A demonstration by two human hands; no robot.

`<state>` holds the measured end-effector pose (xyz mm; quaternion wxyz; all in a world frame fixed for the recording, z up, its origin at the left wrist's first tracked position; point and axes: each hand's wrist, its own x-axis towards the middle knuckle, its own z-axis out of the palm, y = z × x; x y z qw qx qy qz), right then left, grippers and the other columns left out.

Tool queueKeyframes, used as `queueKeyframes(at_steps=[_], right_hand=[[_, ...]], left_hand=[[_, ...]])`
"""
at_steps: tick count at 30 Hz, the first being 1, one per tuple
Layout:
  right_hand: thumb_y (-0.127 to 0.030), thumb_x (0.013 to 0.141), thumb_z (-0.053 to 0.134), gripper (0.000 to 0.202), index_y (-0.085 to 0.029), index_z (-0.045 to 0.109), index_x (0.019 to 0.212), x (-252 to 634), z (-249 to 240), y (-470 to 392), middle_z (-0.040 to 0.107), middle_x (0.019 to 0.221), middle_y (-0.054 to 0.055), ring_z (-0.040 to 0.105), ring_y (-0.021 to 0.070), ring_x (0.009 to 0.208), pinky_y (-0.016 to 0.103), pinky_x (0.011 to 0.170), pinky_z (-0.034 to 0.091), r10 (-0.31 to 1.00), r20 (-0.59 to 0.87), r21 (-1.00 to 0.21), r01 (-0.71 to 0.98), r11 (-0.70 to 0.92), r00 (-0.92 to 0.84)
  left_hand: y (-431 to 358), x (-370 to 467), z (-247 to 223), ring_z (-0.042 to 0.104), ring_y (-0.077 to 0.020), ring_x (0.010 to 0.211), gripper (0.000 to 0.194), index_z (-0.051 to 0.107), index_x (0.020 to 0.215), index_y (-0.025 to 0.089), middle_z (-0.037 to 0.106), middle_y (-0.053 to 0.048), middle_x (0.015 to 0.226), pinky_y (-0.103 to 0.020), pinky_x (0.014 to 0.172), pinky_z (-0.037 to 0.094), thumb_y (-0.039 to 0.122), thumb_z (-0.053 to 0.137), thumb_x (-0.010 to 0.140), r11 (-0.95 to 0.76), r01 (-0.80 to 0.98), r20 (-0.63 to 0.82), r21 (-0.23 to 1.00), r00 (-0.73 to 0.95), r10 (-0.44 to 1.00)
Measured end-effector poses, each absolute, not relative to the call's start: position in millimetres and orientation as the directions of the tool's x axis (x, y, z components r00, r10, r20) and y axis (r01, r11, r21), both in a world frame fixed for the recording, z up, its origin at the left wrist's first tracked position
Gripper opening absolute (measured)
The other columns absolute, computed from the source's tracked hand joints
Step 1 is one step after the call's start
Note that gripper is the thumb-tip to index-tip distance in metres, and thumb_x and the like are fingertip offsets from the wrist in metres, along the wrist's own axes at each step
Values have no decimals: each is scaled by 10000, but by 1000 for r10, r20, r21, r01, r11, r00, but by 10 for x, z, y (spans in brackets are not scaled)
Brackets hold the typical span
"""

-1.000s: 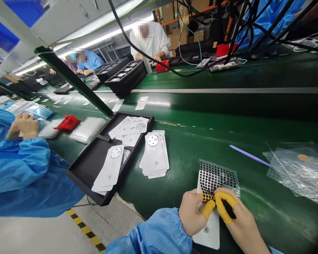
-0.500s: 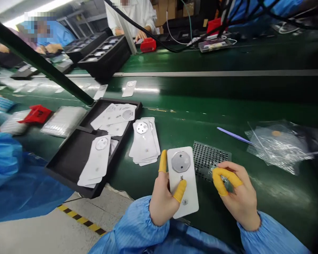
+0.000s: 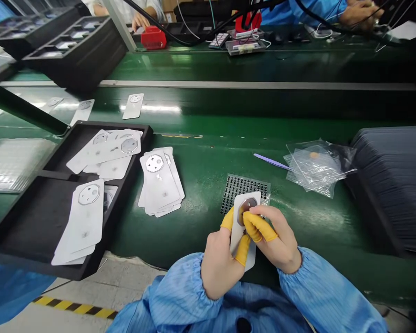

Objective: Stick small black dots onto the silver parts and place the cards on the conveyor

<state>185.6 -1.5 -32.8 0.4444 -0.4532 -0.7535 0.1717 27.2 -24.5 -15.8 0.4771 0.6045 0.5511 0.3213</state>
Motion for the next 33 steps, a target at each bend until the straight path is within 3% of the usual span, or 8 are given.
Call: queueKeyframes(at_steps=[5, 9, 12, 15, 19, 24, 29, 33], right_hand=[[-118, 885, 479, 446, -199, 432, 1321, 1850, -241, 16, 632, 1151, 106, 608, 213, 1054, 381, 871, 535, 778, 550, -527, 597, 605, -304], [-221, 891, 473, 467, -92, 437, 1339, 1808, -239, -69, 416, 1411, 241, 405, 371, 1297, 593, 991, 411, 733, 486, -332, 676, 658, -476], [-235, 891, 470, 518, -61, 402, 1374, 1768, -250, -136, 360, 1452, 250, 322, 406, 1343, 623, 1006, 379, 781, 403, -301, 737, 605, -477], [-210, 892, 478, 534, -110, 372, 1406, 1757, -261, -143, 373, 1459, 202, 343, 359, 1350, 571, 1039, 391, 794, 430, -476, 640, 603, -429], [-167, 927, 423, 404, -261, 483, 1316, 1799, -281, -90, 452, 1418, 83, 457, 241, 1300, 454, 1057, 439, 922, 364, -876, 291, 386, -128], [-216, 901, 522, 394, -289, 505, 1288, 1911, -450, -40, 460, 1418, 69, 449, 247, 1314, 464, 1083, 418, 970, 228, -947, 251, 202, 79], [-257, 887, 560, 447, -255, 474, 1325, 2031, -727, -51, 455, 1423, 105, 415, 279, 1338, 526, 1091, 397, 950, 273, -715, 628, 307, -153], [-193, 892, 541, 414, -228, 496, 1302, 2054, -811, -74, 456, 1418, 134, 376, 287, 1363, 530, 1067, 432, 889, 372, -580, 681, 447, -266]], left_hand=[[-221, 275, -179, 683, -226, 664, 312, 566, 1080, 184, 722, -67, 837, -286, 560, 508, 187, 595, 769, 7, 426, -99, 905, 194, 976], [-198, 243, -186, 636, -195, 544, 82, 559, 832, 195, 683, -53, 685, -261, 469, 445, 165, 552, 756, -51, 522, -38, 851, 158, 987], [-204, 230, -191, 606, -186, 489, 53, 533, 760, 202, 647, -35, 595, -258, 445, 415, 154, 545, 740, -73, 569, -14, 819, 148, 989], [-213, 230, -179, 663, -218, 620, 194, 571, 970, 172, 701, -69, 748, -286, 541, 492, 187, 568, 776, -28, 462, -45, 887, 146, 988], [-167, 239, -104, 671, -240, 973, 492, 408, 1299, 216, 654, -111, 1177, -352, 826, 546, 242, 598, 845, 191, -24, -182, 981, 208, 961], [25, 104, -38, 697, -257, 876, 587, 418, 1264, 186, 655, -134, 1155, -364, 724, 588, 311, 708, 770, 417, -316, -332, 852, 290, 898], [421, -535, -134, 585, -317, 1148, 783, 350, 1372, 155, 565, -167, 1296, -439, 953, 495, 357, 726, 715, 172, 114, -142, 978, -235, 961], [774, -1165, -207, 554, -399, 1160, 762, 380, 1400, 139, 598, -170, 1249, -552, 989, 421, 297, 678, 717, 269, 729, 108, 629, -425, 899]])
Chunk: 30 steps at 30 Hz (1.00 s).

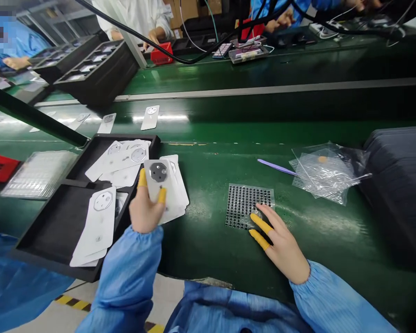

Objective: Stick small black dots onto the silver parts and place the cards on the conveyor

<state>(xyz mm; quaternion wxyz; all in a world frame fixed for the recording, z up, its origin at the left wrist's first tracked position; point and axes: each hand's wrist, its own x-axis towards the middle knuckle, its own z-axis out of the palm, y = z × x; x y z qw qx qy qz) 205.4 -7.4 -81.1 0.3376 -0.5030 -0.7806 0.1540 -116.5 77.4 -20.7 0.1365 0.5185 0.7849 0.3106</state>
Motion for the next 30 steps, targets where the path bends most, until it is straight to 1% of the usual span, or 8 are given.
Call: queueKeyframes(at_steps=[3, 5, 10, 13, 18, 21, 26, 30], right_hand=[[-170, 893, 531, 416, -200, 490, 1306, 2041, -804, -84, 467, 1405, 152, 390, 284, 1354, 521, 1060, 447, 884, 374, -550, 701, 454, -280], [-151, 887, 536, 412, -175, 499, 1296, 2036, -804, -90, 457, 1411, 168, 377, 290, 1361, 523, 1061, 446, 880, 376, -539, 705, 462, -289], [-115, 886, 517, 403, -208, 530, 1277, 2040, -822, -87, 487, 1399, 136, 408, 282, 1343, 523, 1049, 462, 873, 401, -568, 673, 474, -278], [-107, 883, 510, 446, -234, 509, 1311, 2049, -813, -85, 482, 1406, 123, 432, 276, 1327, 517, 1043, 468, 875, 421, -601, 649, 467, -239], [-74, 861, 522, 509, -233, 473, 1342, 2056, -709, -108, 474, 1404, 136, 453, 272, 1308, 509, 1043, 461, 857, 431, -627, 589, 509, -283], [-108, 836, 595, 471, -224, 514, 1285, 2038, -592, -98, 542, 1314, 137, 516, 264, 1237, 486, 1004, 492, 870, 438, -684, 543, 487, -228], [-71, 845, 565, 344, -227, 577, 1151, 2008, -556, -16, 642, 1081, 79, 600, 207, 1048, 496, 993, 477, 844, 439, -662, 524, 536, -309], [-52, 864, 496, 348, -212, 551, 1168, 2000, -690, -5, 627, 1113, 92, 594, 204, 1071, 503, 1031, 454, 825, 427, -629, 534, 566, -372]], left_hand=[[910, -1440, -259, 448, -463, 1235, 575, 534, 1252, 60, 520, -242, 1322, -618, 1025, 339, 276, 635, 728, 291, 896, 199, 336, -369, 908], [887, -1469, -285, 337, -470, 1312, 457, 591, 1141, 42, 406, -267, 1413, -626, 1067, 275, 264, 606, 741, 214, 933, 254, 290, -291, 923], [447, -890, -331, 438, -343, 1284, 469, 535, 1242, 151, 476, -179, 1369, -525, 1069, 353, 345, 587, 818, 35, 766, 241, 642, -245, 939], [150, -286, -418, 514, -272, 1235, 716, 289, 1423, 241, 433, -152, 1420, -440, 1007, 446, 424, 620, 815, 136, 247, -96, 960, -166, 981], [26, 274, -534, 673, -215, 964, 967, 181, 1429, 178, 680, -124, 1072, -384, 896, 526, 389, 777, 698, 419, -313, -413, 852, 88, 906], [62, 293, -517, 702, -184, 773, 1038, 144, 1445, 161, 725, -42, 804, -358, 807, 560, 341, 811, 670, 442, -356, -444, 823, 80, 892], [34, 292, -479, 708, -185, 781, 1111, 87, 1475, 159, 734, -48, 815, -321, 791, 565, 346, 819, 660, 400, -318, -404, 860, 55, 913], [-63, 310, -575, 698, -216, 875, 927, 153, 1484, 197, 731, -68, 909, -369, 867, 544, 347, 725, 769, 341, -133, -338, 930, 46, 940]])
